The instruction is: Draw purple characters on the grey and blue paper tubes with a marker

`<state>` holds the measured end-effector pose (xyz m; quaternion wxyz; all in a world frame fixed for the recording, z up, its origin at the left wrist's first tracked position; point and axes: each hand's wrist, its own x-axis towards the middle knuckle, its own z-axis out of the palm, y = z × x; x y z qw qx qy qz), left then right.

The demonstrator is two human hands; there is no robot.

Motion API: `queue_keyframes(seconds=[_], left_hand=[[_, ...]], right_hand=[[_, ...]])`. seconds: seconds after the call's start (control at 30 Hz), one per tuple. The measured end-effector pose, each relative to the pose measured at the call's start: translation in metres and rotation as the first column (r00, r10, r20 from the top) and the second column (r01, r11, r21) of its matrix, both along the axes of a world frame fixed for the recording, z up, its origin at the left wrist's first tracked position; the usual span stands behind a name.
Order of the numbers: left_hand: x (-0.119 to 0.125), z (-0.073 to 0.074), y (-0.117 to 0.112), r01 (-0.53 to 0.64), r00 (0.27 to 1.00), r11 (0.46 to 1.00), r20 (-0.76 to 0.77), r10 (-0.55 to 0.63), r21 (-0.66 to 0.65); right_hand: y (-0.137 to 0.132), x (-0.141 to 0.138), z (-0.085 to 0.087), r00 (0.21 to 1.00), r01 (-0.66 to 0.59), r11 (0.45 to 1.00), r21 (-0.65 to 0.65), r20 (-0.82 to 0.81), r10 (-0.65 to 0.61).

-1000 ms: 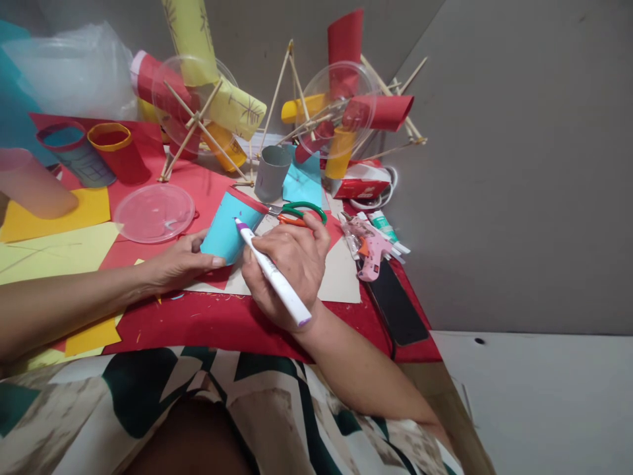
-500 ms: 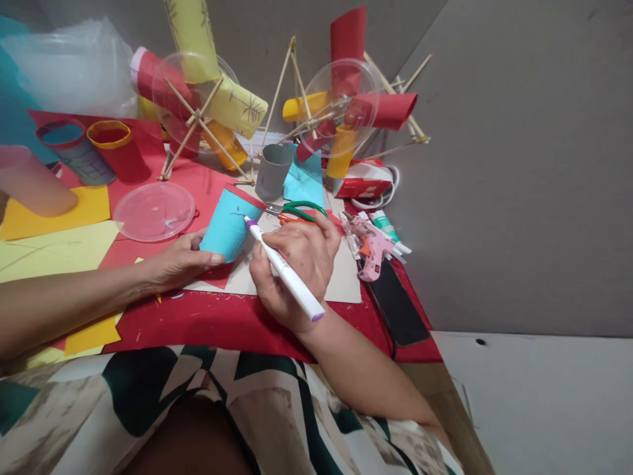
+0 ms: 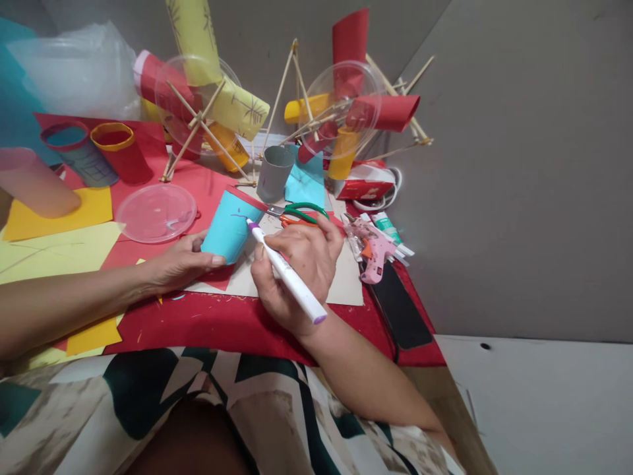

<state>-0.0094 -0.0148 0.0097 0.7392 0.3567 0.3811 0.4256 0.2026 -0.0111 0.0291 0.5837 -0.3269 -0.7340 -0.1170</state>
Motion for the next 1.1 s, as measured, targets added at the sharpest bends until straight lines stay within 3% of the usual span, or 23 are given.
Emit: queue_keyframes(seconds=[1.1], left_hand=[[0.001, -0.003, 0.001, 0.018, 0.998, 1.0, 0.068, -0.02, 0.024]], right_hand=[[-0.01, -0.017, -0.005, 0.992, -0.087, 0.996, -0.035, 0.09, 0.089]])
